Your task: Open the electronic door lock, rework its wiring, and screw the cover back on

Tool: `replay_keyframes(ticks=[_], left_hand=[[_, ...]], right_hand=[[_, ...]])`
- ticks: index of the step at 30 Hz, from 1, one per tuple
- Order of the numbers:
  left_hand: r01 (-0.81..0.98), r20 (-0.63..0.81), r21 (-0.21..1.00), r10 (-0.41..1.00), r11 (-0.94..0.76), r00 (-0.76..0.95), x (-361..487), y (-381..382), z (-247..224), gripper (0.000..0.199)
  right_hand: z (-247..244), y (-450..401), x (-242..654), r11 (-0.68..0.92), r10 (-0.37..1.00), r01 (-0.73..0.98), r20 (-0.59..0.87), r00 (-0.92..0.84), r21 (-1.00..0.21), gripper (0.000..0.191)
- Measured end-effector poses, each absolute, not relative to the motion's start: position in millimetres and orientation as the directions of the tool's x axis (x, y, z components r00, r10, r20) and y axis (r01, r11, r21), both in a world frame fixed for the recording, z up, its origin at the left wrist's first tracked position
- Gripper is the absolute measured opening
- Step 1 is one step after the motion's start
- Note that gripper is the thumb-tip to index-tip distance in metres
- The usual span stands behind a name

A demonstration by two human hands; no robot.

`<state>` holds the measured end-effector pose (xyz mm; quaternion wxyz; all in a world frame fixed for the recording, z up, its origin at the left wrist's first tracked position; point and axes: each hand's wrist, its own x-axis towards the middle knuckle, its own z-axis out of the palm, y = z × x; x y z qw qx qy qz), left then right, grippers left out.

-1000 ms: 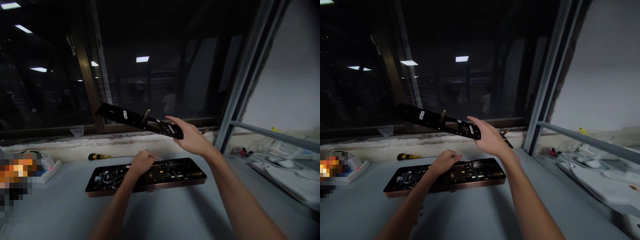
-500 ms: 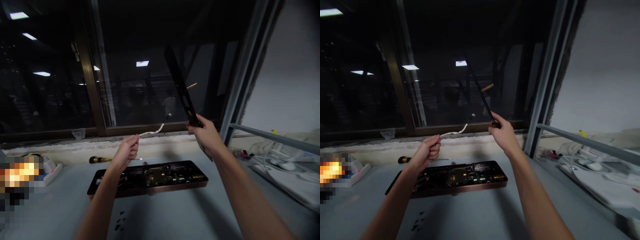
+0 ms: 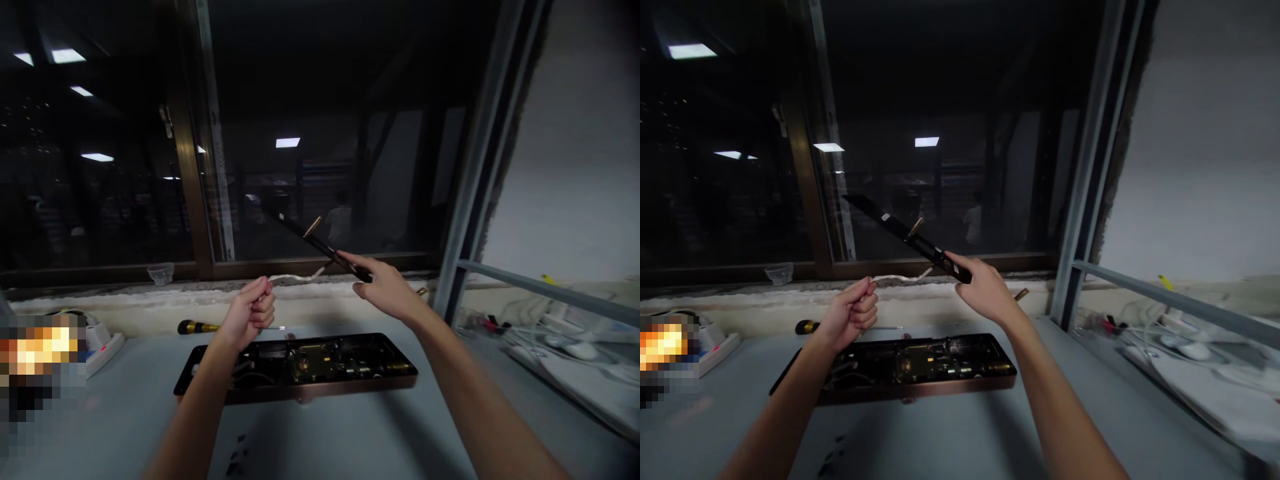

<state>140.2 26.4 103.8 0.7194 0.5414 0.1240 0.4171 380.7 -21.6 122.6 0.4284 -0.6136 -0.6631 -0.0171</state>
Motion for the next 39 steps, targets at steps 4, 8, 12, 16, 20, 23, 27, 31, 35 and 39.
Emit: replay_keyframes(ticks=[4, 8, 12, 16, 20, 23, 27, 31, 35, 39], left_hand=[[-0.505, 0.287, 0.858, 0.724, 0.096, 0.627, 132.9, 27.3, 106.5, 0.023], [-0.521, 0.292, 0.847, 0.726, 0.107, 0.623, 130.1, 27.3, 106.8, 0.023], [-0.53, 0.292, 0.838, 0.717, 0.127, 0.633, 128.8, 28.1, 106.4, 0.022], [-0.536, 0.291, 0.832, 0.709, 0.145, 0.643, 128.9, 29.0, 104.8, 0.022], [-0.538, 0.29, 0.827, 0.696, 0.162, 0.657, 129.5, 29.9, 102.5, 0.023], [-0.541, 0.296, 0.824, 0.689, 0.166, 0.661, 130.6, 30.1, 100.8, 0.024], [-0.517, 0.275, 0.842, 0.701, 0.155, 0.658, 137.7, 28.9, 97.6, 0.026], [-0.436, 0.233, 0.897, 0.761, 0.071, 0.605, 149.9, 26.2, 96.0, 0.037], [-0.265, 0.275, 0.95, 0.838, -0.163, 0.472, 142.9, 30.5, 99.6, 0.028], [0.023, 0.337, 0.939, 0.933, -0.343, 0.127, 95.6, 48.1, 107.3, 0.028]], right_hand=[[126.7, -25.1, 368.8, 0.235, 0.757, 0.859, 0.64, 0.132, -0.454, 0.07], [129.0, -25.2, 370.4, 0.22, 0.706, 0.829, 0.67, 0.227, -0.513, 0.069], [129.9, -25.5, 381.0, 0.156, 0.656, 0.818, 0.678, 0.333, -0.553, 0.066], [126.0, -25.0, 385.2, 0.13, 0.692, 0.836, 0.652, 0.309, -0.534, 0.065], [118.5, -20.8, 379.0, 0.239, 0.759, 0.848, 0.635, 0.14, -0.472, 0.066], [113.7, -18.2, 370.2, 0.293, 0.796, 0.861, 0.605, 0.021, -0.416, 0.067], [109.9, -18.6, 352.0, 0.302, 0.83, 0.885, 0.554, -0.062, -0.354, 0.067], [108.2, -20.6, 332.4, 0.375, 0.833, 0.863, 0.532, -0.153, -0.338, 0.071], [109.0, -23.6, 326.3, 0.404, 0.826, 0.851, 0.533, -0.181, -0.337, 0.074], [113.3, -29.1, 331.9, 0.378, 0.845, 0.88, 0.495, -0.201, -0.287, 0.072]])
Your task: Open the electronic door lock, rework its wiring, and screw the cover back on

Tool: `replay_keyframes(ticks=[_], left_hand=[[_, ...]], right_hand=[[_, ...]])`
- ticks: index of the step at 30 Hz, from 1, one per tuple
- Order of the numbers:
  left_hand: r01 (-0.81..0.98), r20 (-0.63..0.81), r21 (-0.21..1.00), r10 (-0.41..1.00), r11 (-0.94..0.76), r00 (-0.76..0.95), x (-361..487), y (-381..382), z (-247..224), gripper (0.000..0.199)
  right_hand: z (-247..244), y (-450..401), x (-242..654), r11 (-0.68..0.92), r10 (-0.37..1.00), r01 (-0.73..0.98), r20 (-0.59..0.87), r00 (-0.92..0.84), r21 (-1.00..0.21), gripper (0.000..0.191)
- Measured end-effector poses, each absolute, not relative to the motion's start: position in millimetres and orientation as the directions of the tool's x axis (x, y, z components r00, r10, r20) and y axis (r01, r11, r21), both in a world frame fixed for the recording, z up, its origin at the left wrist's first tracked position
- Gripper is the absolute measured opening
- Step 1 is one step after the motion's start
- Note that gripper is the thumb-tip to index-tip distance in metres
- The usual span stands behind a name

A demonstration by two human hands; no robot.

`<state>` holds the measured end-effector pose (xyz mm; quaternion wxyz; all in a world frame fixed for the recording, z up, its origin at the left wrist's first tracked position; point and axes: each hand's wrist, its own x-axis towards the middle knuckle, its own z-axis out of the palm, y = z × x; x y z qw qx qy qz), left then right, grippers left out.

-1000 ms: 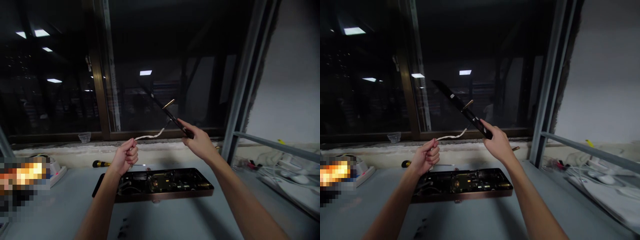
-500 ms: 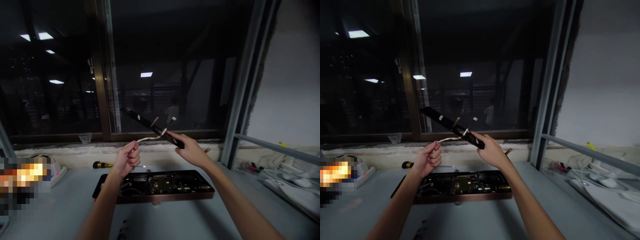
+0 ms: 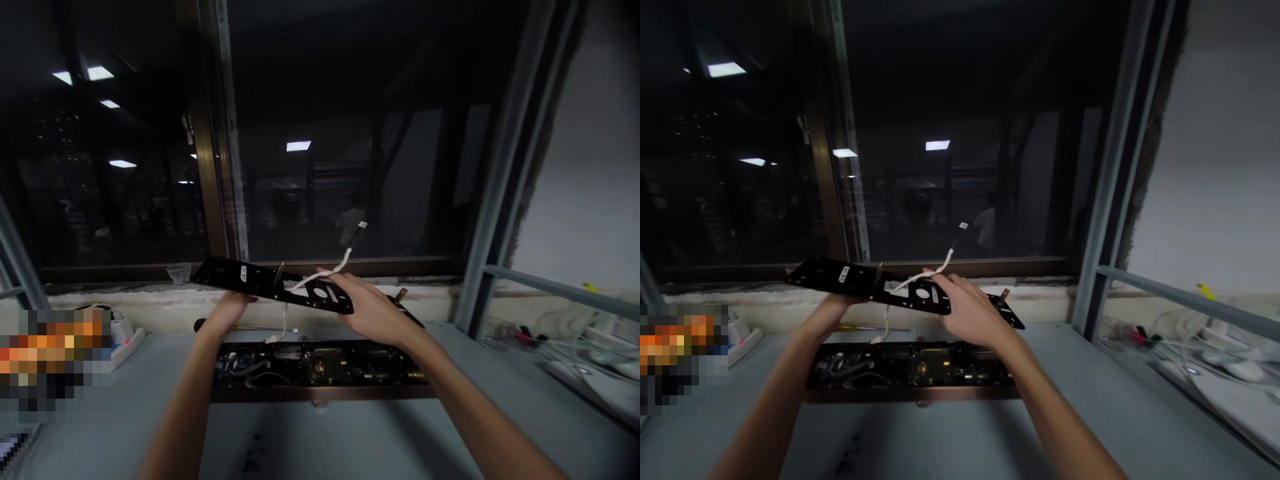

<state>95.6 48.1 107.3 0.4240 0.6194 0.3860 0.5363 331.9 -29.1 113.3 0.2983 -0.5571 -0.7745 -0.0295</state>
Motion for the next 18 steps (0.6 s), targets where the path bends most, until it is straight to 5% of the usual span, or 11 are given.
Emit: replay_keyframes(ticks=[3, 6, 9, 13, 18], left_hand=[[0.004, 0.476, 0.878, 0.873, -0.478, -0.107, 51.7, 54.9, 121.6, 0.037], [0.181, 0.569, 0.823, 0.784, -0.539, -0.251, 28.7, 42.5, 143.7, 0.044], [0.364, 0.598, 0.729, 0.798, -0.58, 0.075, 37.9, 16.3, 161.8, 0.048], [0.546, 0.248, 0.642, 0.819, -0.539, 0.518, 78.9, -4.3, 160.3, 0.046], [0.431, 0.227, 0.575, 0.642, -0.695, 0.732, 108.0, 9.0, 138.8, 0.029]], right_hand=[[116.2, -33.1, 336.9, 0.356, 0.865, 0.906, 0.447, -0.228, -0.228, 0.072], [117.9, -36.4, 340.4, 0.348, 0.876, 0.923, 0.408, -0.258, -0.164, 0.073], [119.4, -38.7, 341.9, 0.371, 0.877, 0.919, 0.375, -0.3, -0.134, 0.076], [120.9, -40.4, 341.1, 0.471, 0.848, 0.869, 0.349, -0.399, -0.153, 0.072], [121.4, -42.4, 339.9, 0.444, 0.862, 0.891, 0.32, -0.394, -0.099, 0.059]])
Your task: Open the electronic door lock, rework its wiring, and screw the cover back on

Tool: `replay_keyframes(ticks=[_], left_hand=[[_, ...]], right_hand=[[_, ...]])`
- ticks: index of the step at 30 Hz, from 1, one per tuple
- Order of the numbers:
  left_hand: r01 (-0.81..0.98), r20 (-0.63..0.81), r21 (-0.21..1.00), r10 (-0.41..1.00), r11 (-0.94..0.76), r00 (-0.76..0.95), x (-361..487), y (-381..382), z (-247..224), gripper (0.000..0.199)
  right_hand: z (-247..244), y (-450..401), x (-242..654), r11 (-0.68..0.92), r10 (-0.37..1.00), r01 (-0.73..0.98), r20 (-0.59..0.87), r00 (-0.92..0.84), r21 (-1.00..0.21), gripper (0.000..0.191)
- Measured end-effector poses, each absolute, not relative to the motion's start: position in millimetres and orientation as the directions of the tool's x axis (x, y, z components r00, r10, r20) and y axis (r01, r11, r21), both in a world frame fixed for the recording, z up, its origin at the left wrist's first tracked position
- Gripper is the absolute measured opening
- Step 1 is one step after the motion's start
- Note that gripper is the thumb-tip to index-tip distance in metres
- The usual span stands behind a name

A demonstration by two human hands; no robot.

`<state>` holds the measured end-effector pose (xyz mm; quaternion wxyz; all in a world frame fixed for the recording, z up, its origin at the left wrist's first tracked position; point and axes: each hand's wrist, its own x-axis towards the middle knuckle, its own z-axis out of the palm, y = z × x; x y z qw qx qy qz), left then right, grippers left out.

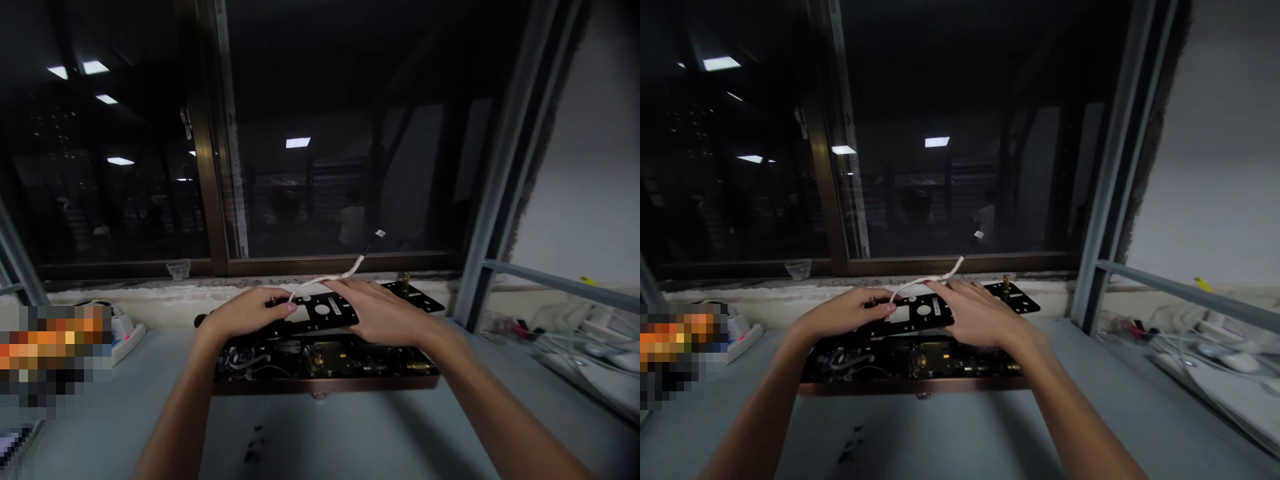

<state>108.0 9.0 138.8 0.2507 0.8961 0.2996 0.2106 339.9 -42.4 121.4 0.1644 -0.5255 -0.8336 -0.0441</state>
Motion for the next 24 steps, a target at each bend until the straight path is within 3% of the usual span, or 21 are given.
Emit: replay_keyframes(ticks=[8, 15, 24], left_hand=[[0.437, 0.121, 0.665, 0.665, -0.606, 0.737, 99.9, 26.3, 121.2, 0.039], [0.269, 0.25, 0.701, 0.58, -0.661, 0.775, 118.6, 28.3, 115.4, 0.02], [0.215, 0.264, 0.796, 0.643, -0.566, 0.719, 124.5, 23.6, 117.4, 0.018]], right_hand=[[116.7, -40.1, 341.1, 0.37, 0.908, 0.927, 0.237, -0.346, -0.067, 0.064], [115.2, -41.3, 340.3, 0.359, 0.925, 0.929, 0.163, -0.343, -0.084, 0.071], [115.8, -42.5, 343.0, 0.352, 0.936, 0.914, 0.103, -0.338, -0.202, 0.07]])
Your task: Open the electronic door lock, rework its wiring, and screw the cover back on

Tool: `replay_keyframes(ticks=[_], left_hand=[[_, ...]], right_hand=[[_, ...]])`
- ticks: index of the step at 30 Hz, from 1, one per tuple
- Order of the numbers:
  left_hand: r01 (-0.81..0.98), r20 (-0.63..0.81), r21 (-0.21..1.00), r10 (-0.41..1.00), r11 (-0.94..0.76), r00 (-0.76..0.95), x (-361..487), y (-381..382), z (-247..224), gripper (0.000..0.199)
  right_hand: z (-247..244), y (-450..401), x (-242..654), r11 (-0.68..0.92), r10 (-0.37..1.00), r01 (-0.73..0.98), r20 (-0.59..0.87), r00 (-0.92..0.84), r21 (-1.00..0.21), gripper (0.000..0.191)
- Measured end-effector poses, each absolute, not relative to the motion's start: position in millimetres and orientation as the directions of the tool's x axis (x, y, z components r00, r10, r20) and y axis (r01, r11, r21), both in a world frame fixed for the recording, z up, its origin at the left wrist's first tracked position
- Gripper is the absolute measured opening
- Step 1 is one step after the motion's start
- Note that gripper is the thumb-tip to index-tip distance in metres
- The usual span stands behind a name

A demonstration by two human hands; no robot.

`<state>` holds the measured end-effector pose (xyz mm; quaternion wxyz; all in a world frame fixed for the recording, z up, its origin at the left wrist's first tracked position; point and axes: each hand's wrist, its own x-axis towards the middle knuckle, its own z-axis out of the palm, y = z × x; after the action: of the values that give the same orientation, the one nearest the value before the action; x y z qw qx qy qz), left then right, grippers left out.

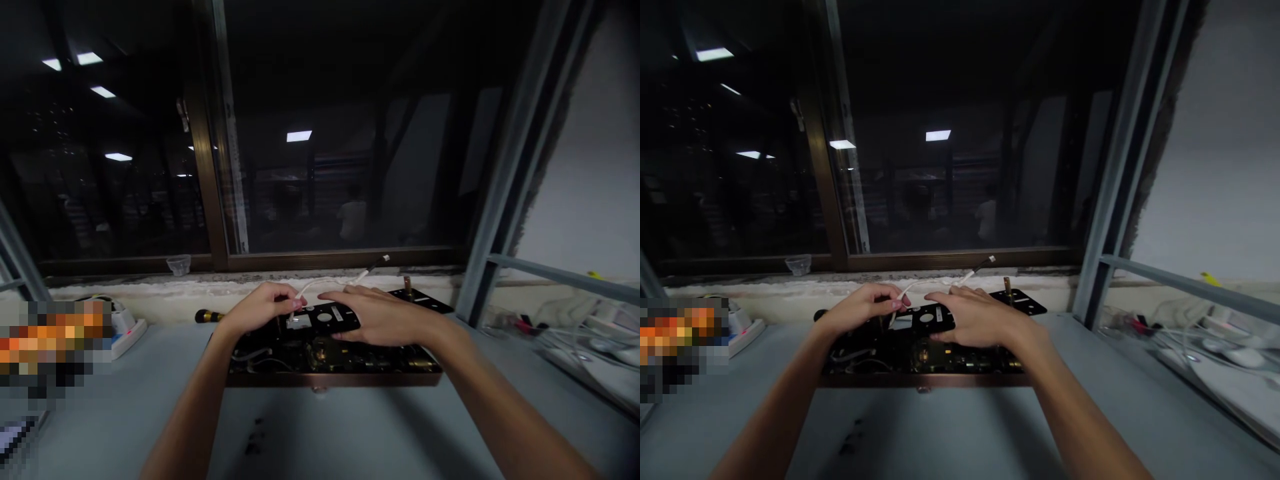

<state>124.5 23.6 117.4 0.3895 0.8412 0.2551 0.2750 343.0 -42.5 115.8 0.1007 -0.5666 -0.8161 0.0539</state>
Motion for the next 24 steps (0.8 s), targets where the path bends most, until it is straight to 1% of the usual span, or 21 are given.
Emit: replay_keyframes(ticks=[5, 9, 13, 17, 21, 24], left_hand=[[0.217, 0.282, 0.783, 0.644, -0.583, 0.711, 124.3, 21.9, 118.1, 0.02], [0.198, 0.263, 0.828, 0.674, -0.525, 0.691, 122.3, 24.5, 114.9, 0.023], [0.149, 0.25, 0.866, 0.672, -0.477, 0.697, 121.0, 27.0, 110.9, 0.024], [0.095, 0.282, 0.878, 0.668, -0.469, 0.688, 118.4, 27.1, 111.3, 0.021], [0.147, 0.289, 0.842, 0.665, -0.519, 0.689, 112.1, 28.8, 113.7, 0.02], [0.212, 0.223, 0.831, 0.657, -0.515, 0.72, 108.3, 31.7, 112.1, 0.018]], right_hand=[[116.6, -43.7, 340.6, 0.353, 0.935, 0.914, 0.1, -0.339, -0.2, 0.071], [114.1, -43.2, 331.2, 0.387, 0.922, 0.905, 0.091, -0.377, -0.178, 0.069], [111.0, -43.2, 320.2, 0.432, 0.902, 0.884, 0.087, -0.423, -0.178, 0.065], [106.8, -42.2, 314.3, 0.403, 0.915, 0.889, 0.057, -0.4, -0.219, 0.066], [100.0, -39.5, 311.8, 0.408, 0.911, 0.878, 0.042, -0.411, -0.25, 0.069], [97.1, -38.9, 309.1, 0.418, 0.905, 0.872, 0.03, -0.425, -0.253, 0.066]])
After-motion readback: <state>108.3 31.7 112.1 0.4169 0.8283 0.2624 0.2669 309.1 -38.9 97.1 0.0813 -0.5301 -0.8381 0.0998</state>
